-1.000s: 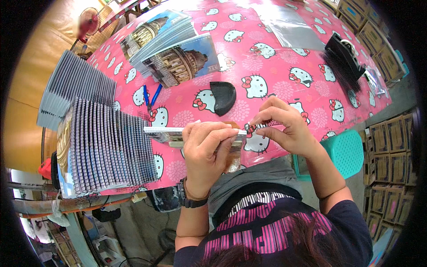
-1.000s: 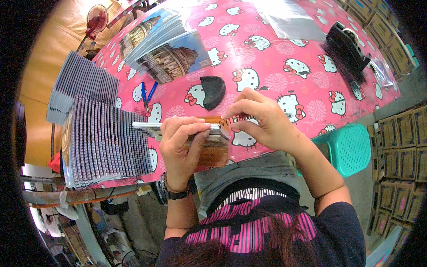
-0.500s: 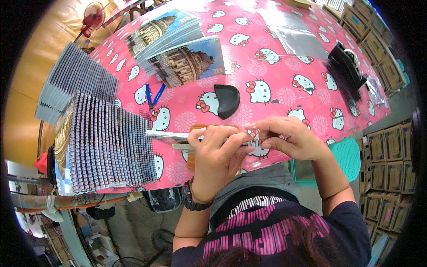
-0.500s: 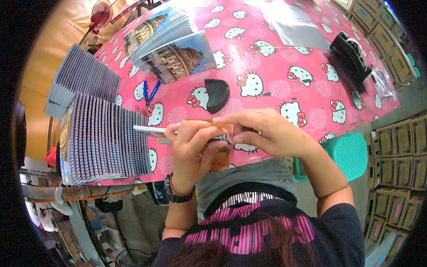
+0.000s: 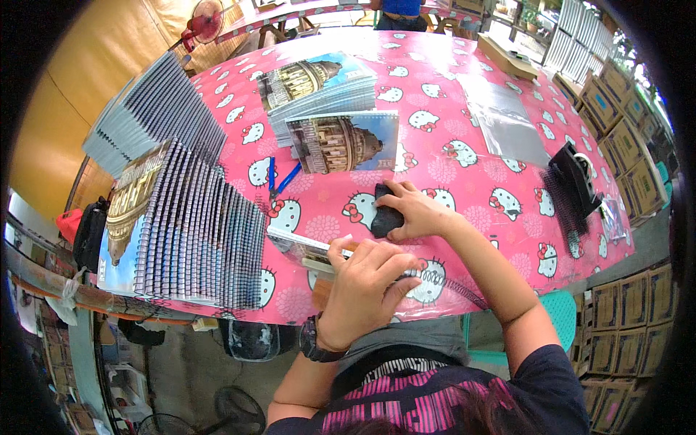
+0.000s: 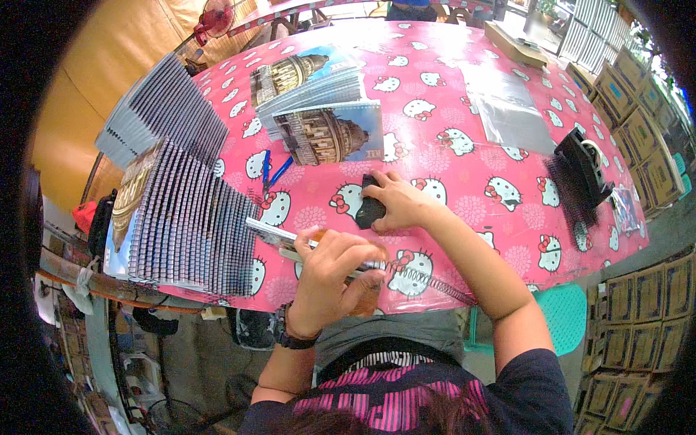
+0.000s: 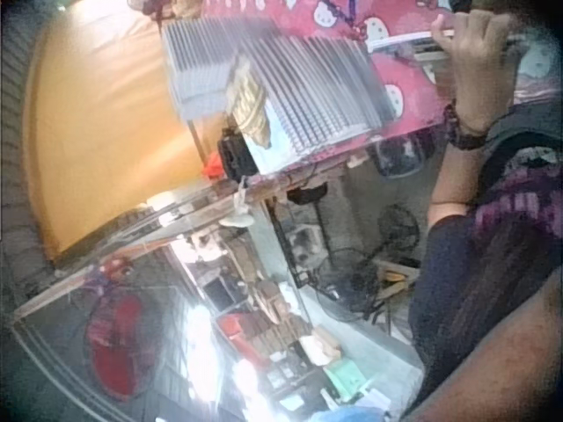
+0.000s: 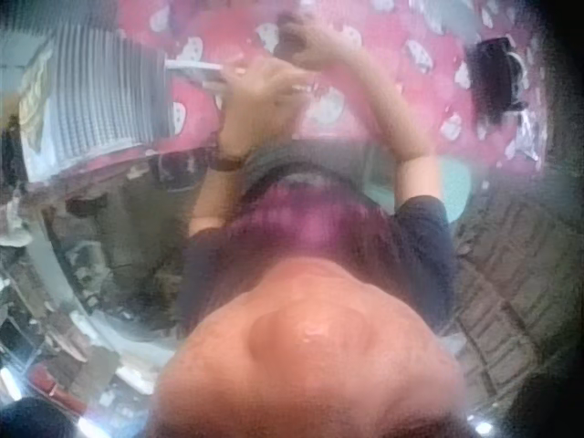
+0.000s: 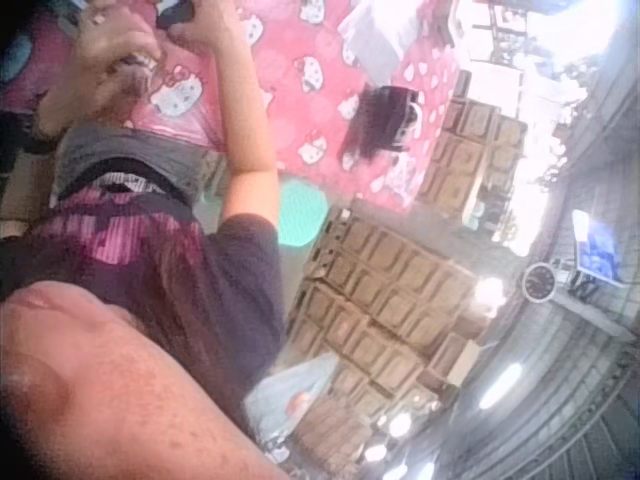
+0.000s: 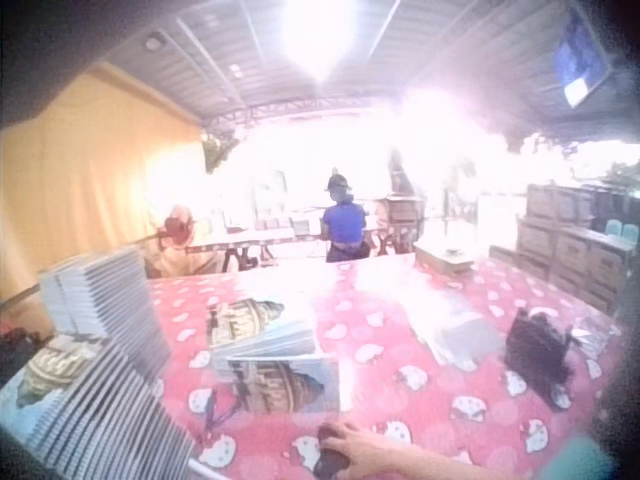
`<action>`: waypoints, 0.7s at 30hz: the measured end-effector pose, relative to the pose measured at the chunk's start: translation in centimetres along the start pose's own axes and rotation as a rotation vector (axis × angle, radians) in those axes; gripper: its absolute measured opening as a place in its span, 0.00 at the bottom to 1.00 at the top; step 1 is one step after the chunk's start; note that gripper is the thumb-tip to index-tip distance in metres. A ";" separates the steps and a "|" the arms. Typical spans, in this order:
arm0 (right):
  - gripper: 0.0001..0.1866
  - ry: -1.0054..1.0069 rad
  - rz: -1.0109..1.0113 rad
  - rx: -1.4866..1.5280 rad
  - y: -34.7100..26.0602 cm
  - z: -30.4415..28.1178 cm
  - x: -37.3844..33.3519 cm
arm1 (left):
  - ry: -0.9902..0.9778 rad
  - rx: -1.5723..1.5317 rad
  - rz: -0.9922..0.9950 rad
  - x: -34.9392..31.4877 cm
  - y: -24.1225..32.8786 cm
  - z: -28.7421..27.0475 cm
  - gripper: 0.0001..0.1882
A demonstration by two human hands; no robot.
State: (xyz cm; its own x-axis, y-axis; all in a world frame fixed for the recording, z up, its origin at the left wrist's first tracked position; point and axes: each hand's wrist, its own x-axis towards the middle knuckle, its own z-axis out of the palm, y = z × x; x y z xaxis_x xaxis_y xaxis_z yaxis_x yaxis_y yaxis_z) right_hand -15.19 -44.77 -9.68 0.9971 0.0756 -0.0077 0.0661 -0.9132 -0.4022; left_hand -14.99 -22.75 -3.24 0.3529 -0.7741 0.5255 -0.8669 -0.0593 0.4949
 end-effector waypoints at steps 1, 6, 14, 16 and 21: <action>0.37 -0.001 0.010 -0.006 0.0 -0.1 0.2 | -0.033 -0.008 -0.002 -0.1 -0.3 -0.1 0.10; 0.37 0.097 0.225 0.087 -1.2 0.5 -1.1 | 0.021 0.008 -0.013 -0.1 0.2 0.0 0.09; 0.33 0.306 0.158 -0.030 -0.1 2.0 -5.6 | -0.011 0.034 0.011 -0.4 -0.2 -0.2 0.10; 0.30 0.334 0.179 0.223 -0.2 1.5 -6.2 | -0.082 0.033 0.019 -0.9 -0.9 -0.4 0.13; 0.34 0.301 0.077 1.257 -0.9 -0.7 -9.8 | 0.125 0.076 -0.107 -1.1 -1.1 -1.3 0.13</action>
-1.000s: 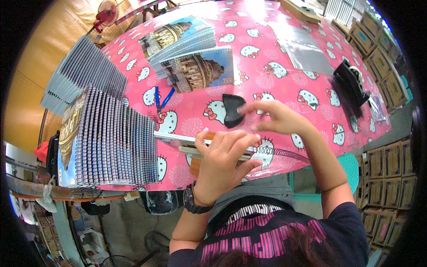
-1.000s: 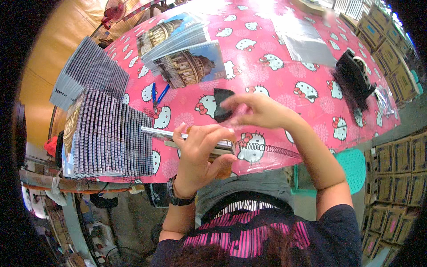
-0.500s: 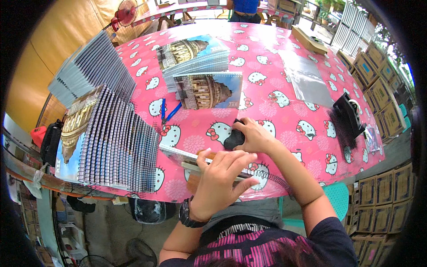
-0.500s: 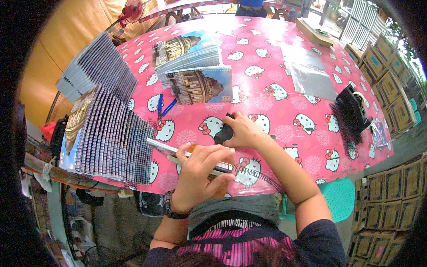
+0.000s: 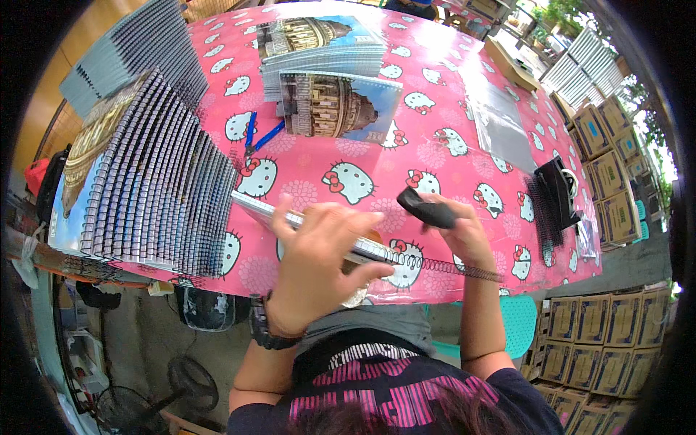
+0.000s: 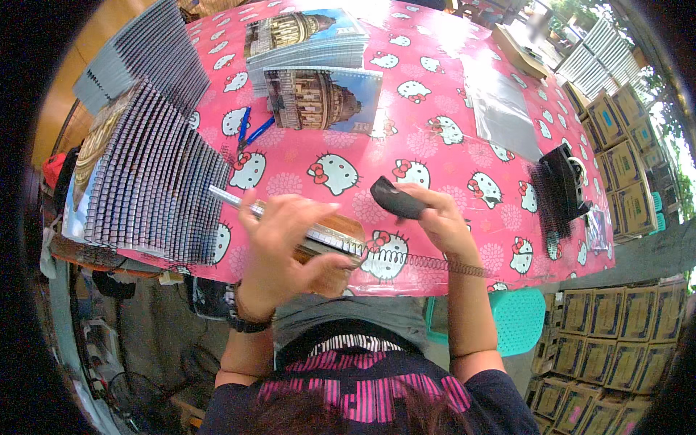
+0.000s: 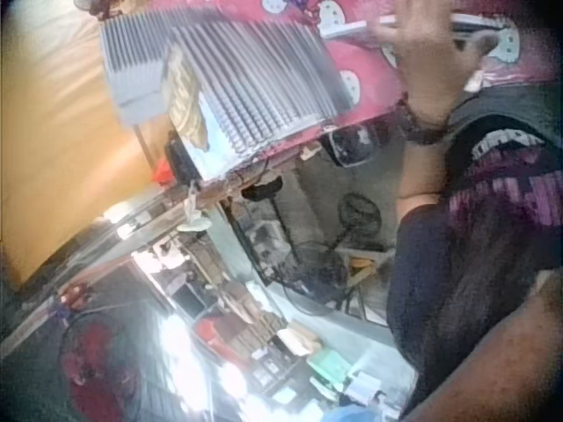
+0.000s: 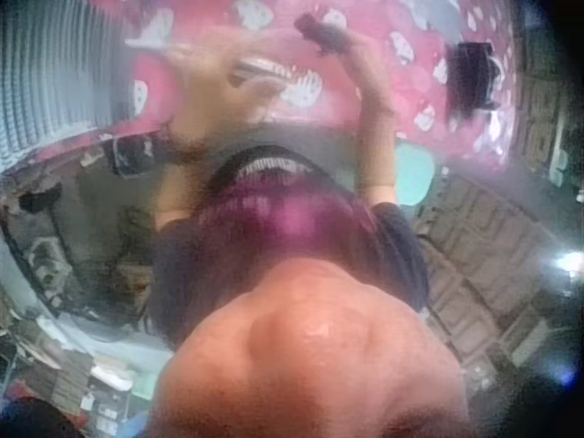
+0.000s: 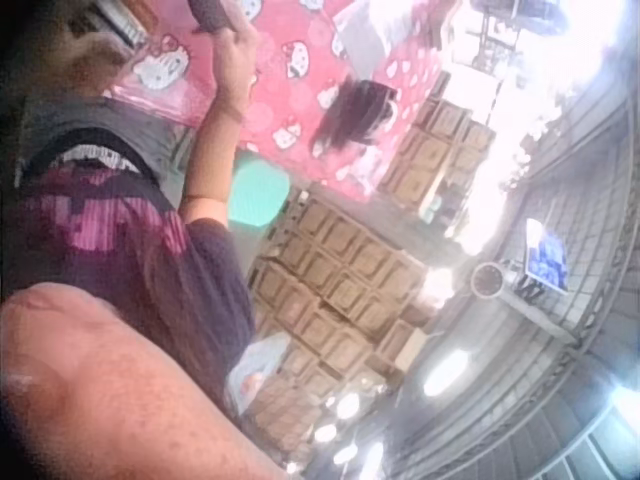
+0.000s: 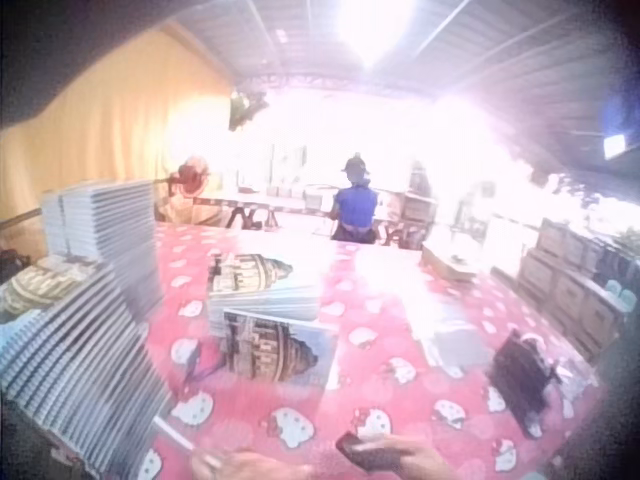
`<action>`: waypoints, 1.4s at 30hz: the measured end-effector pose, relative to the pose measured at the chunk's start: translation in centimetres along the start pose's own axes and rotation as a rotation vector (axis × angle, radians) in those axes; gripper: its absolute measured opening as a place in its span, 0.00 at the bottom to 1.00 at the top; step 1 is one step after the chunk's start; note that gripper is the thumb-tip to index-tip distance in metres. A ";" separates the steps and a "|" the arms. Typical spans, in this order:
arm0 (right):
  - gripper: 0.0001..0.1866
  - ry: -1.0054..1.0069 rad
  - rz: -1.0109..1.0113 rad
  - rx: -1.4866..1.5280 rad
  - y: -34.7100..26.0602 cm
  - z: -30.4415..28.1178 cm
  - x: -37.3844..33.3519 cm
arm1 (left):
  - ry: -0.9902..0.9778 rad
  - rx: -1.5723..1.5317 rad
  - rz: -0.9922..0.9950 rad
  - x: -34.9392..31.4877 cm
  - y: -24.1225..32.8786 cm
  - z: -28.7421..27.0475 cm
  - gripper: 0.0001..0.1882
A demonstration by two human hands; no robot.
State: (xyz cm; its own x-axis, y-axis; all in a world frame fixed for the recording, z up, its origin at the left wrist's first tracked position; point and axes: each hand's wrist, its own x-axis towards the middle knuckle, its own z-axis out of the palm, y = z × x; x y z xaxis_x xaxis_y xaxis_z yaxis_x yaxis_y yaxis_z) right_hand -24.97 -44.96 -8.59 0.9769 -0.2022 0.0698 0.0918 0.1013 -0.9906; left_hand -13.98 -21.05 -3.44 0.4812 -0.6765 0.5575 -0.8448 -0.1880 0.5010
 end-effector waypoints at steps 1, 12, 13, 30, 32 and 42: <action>0.42 -0.004 -0.050 0.131 -0.5 0.1 -1.2 | -0.008 0.042 -0.005 -0.5 -1.3 -0.3 0.14; 0.35 -0.210 -0.080 -0.267 -4.4 3.4 -0.5 | 0.053 -0.010 0.021 -0.8 -1.3 0.4 0.13; 0.34 -0.127 0.043 -0.361 -3.7 3.2 -0.2 | 0.050 -0.006 0.022 -1.0 -1.3 0.4 0.14; 0.23 -0.169 -0.187 -0.053 -3.6 3.9 1.0 | 0.070 -0.058 -0.032 -1.2 -1.6 0.2 0.42; 0.27 -0.230 -0.185 -0.192 -3.8 4.5 1.5 | 0.094 -0.050 -0.002 -0.8 -1.9 0.5 0.42; 0.36 -0.134 0.059 -0.524 -4.0 5.6 2.7 | 0.521 -0.651 -0.339 -3.2 -7.3 1.5 0.62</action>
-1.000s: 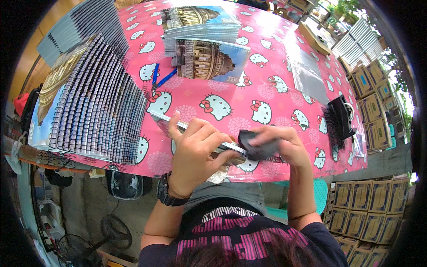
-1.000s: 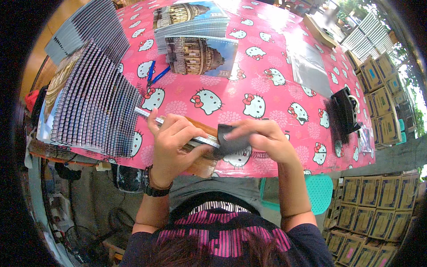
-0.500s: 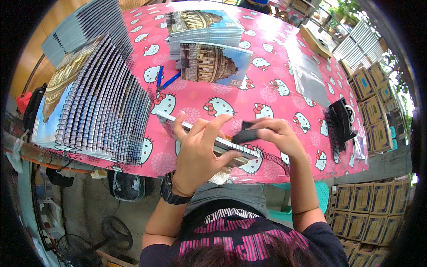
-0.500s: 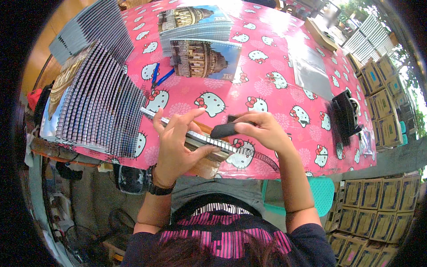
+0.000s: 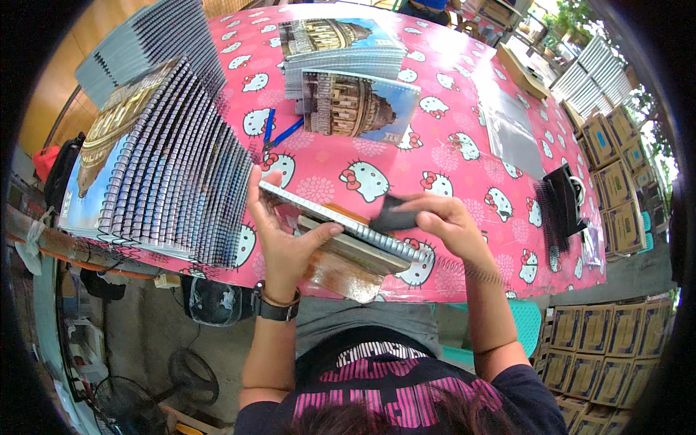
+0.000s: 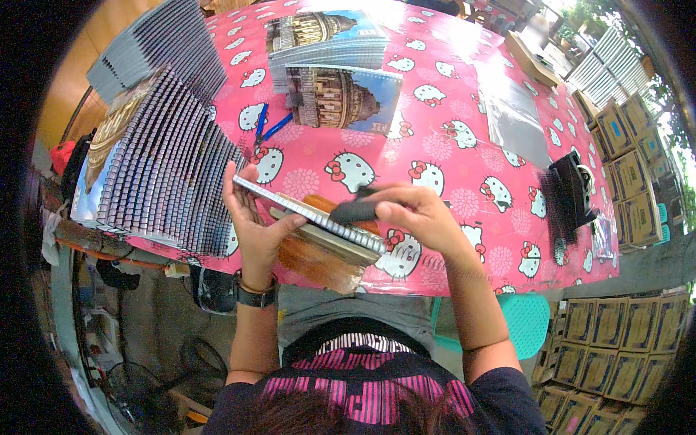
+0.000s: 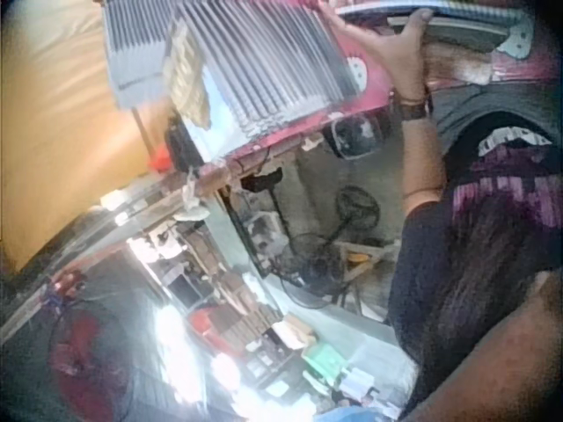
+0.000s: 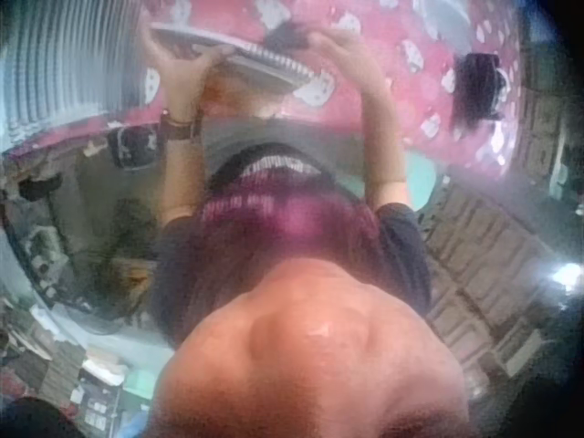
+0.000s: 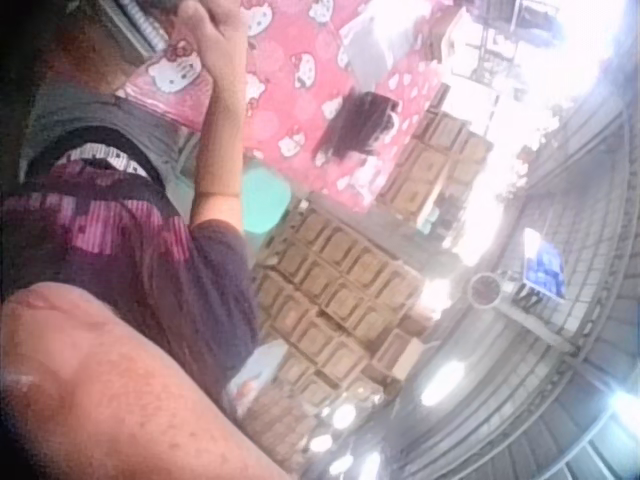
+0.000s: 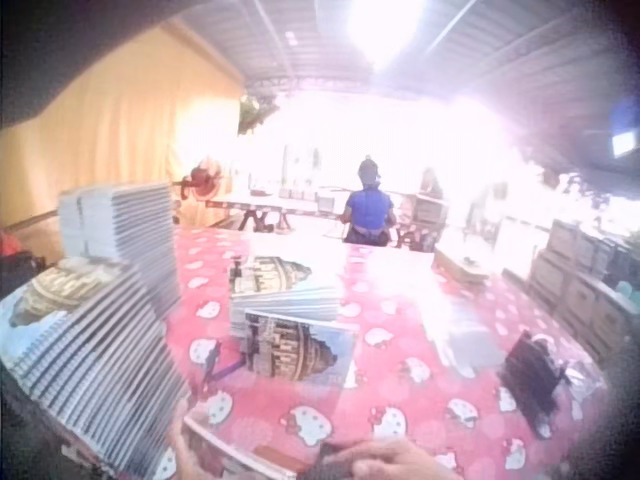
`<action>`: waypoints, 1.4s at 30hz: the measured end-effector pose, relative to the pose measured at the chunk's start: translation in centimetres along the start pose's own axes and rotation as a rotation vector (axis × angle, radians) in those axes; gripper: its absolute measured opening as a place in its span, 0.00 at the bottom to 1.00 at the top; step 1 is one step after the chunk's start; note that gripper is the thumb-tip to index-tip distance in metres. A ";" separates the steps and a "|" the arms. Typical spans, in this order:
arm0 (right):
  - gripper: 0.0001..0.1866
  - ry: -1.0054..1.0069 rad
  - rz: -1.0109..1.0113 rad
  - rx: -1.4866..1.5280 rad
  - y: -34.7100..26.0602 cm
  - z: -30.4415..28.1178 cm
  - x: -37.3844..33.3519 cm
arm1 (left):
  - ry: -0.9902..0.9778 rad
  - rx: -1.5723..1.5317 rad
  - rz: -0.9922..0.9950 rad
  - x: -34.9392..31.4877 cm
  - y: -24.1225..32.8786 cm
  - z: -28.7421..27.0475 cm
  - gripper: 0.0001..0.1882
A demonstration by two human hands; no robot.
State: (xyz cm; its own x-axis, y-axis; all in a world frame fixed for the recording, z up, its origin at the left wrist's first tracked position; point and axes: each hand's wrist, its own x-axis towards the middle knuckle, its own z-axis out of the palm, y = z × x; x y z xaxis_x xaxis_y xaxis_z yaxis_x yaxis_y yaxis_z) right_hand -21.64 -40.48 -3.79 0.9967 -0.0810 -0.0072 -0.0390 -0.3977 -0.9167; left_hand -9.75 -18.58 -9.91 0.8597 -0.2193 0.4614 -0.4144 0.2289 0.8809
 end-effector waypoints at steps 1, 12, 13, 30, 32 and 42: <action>0.31 0.140 -0.069 -0.128 1.0 0.1 0.0 | 0.015 -0.015 -0.054 -0.5 0.0 0.0 0.62; 0.28 -0.043 -0.286 0.271 -0.8 -0.5 0.2 | 0.076 -0.274 -0.140 -1.2 0.7 1.3 0.43; 0.30 0.004 -0.180 0.037 -0.6 -0.5 1.2 | 0.082 -0.305 -0.152 -1.2 0.9 1.2 0.40; 0.28 0.005 -0.275 -0.271 -2.4 -0.8 4.4 | 0.129 -0.376 -0.242 -0.8 0.0 0.1 0.28; 0.23 -0.200 -0.417 0.228 -2.8 -0.3 2.9 | 0.100 -0.390 -0.190 -1.3 -0.9 -0.1 0.27; 0.19 0.027 -0.093 -0.234 -2.4 1.6 6.5 | 0.072 -0.403 -0.209 -0.7 -0.5 -0.4 0.25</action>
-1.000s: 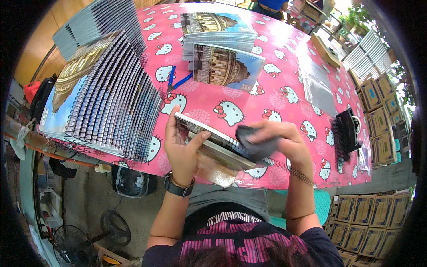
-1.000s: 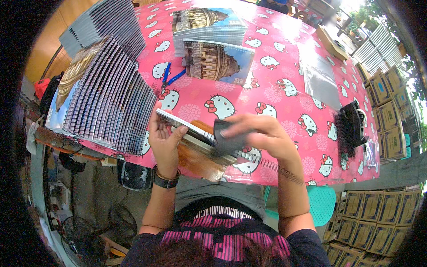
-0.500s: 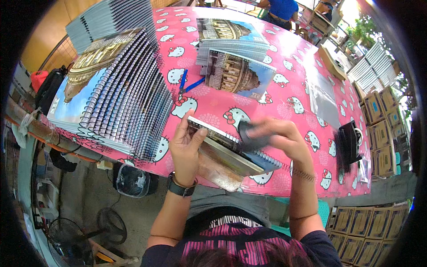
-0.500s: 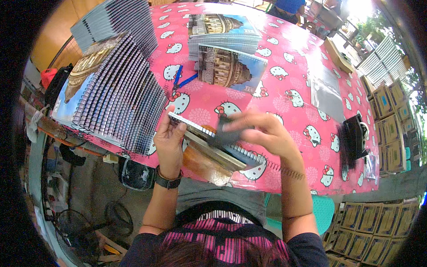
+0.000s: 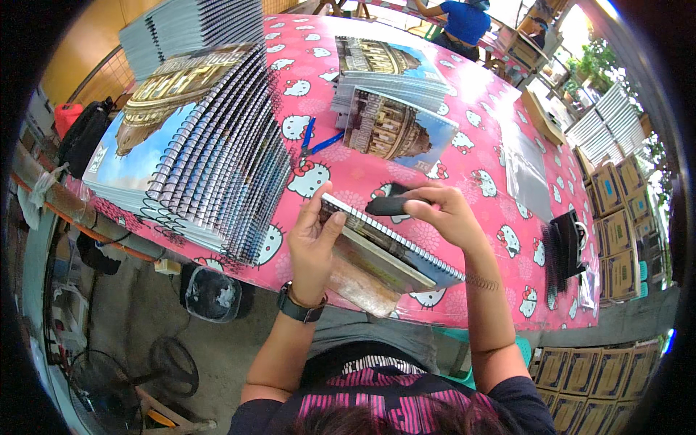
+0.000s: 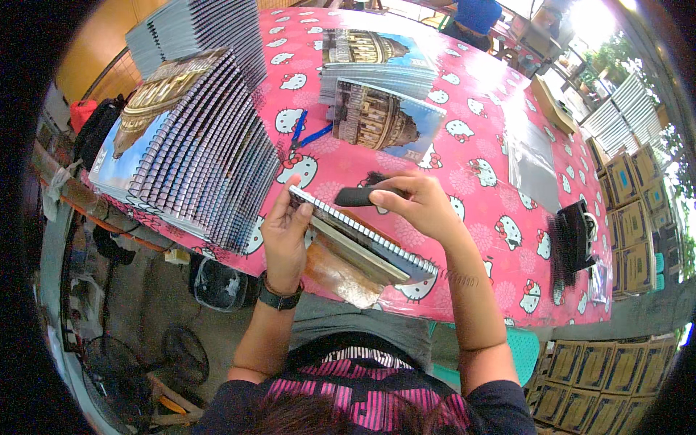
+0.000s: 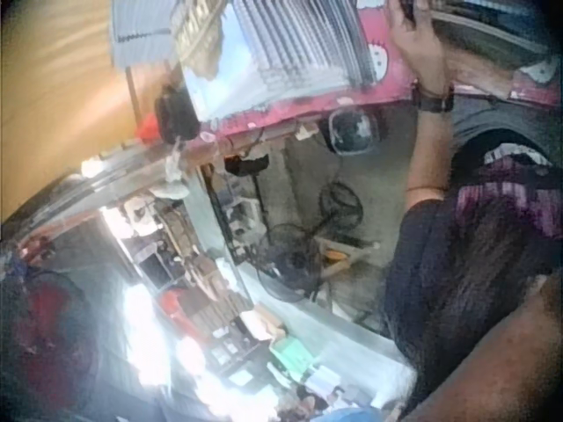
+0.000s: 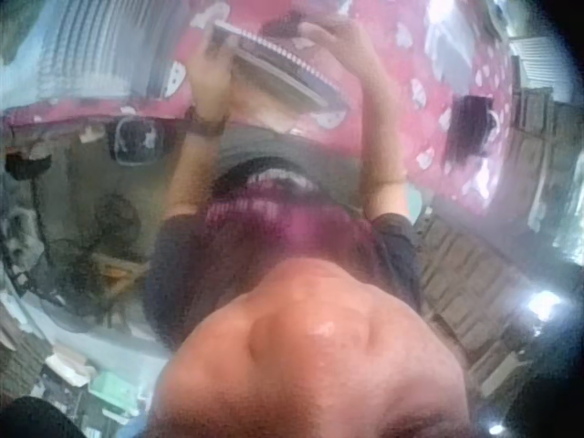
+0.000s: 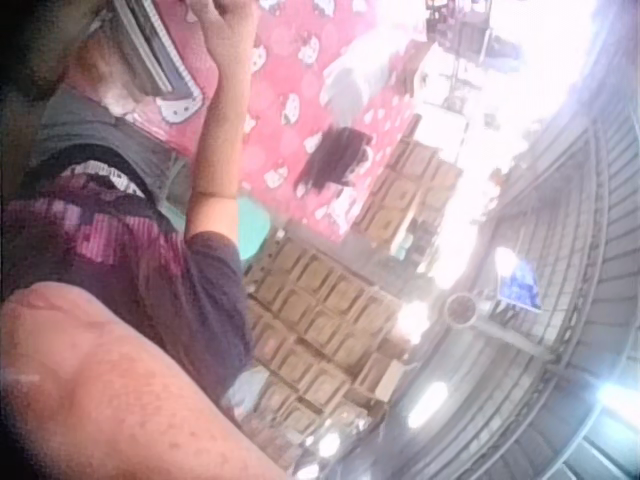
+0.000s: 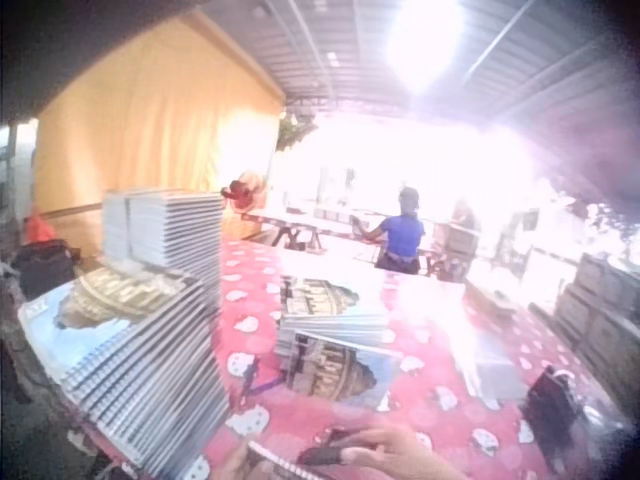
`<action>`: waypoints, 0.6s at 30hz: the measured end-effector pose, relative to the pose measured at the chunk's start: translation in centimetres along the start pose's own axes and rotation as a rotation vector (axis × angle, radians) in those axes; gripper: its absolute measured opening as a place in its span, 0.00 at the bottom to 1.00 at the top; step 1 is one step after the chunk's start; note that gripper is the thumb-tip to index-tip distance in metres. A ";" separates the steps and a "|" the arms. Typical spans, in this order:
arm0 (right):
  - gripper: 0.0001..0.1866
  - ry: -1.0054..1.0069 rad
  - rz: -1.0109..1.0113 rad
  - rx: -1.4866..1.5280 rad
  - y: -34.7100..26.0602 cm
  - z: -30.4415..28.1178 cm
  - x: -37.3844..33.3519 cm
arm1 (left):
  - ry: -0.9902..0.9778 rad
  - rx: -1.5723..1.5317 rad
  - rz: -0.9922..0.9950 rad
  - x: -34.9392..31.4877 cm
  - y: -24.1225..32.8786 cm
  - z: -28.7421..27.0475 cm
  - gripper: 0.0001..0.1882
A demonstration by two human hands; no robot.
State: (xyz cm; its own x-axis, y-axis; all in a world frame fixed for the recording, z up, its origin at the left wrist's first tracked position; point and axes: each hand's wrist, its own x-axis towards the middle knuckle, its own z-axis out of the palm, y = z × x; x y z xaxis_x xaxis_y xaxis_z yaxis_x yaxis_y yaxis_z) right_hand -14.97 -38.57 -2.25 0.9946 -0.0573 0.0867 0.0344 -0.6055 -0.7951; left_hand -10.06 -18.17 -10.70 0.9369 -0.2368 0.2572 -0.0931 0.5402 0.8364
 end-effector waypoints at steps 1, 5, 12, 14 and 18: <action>0.22 -0.005 0.004 -0.077 -0.1 -0.2 -0.2 | 0.000 0.026 -0.011 -0.3 -0.3 -0.2 0.25; 0.20 -0.071 -0.368 0.312 -0.2 1.0 -0.3 | 0.001 -0.001 -0.004 0.0 -0.4 -0.5 0.23; 0.20 -0.103 -0.307 0.441 0.8 1.9 0.6 | -0.006 0.052 -0.027 -0.2 -0.6 -0.7 0.22; 0.22 -0.086 -0.096 0.047 0.9 1.5 2.2 | 0.013 0.062 -0.043 0.0 -0.4 -0.9 0.22; 0.24 -0.164 -0.199 0.499 0.7 2.3 1.4 | 0.005 0.059 -0.019 -0.2 -0.4 -0.8 0.22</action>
State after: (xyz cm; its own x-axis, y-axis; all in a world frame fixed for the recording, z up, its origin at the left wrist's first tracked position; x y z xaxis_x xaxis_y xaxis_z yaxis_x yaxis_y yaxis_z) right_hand -13.38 -37.26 -4.10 0.9650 0.1679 0.2015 0.2258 -0.1407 -0.9640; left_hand -9.95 -17.64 -11.46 0.9403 -0.2425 0.2389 -0.0950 0.4871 0.8682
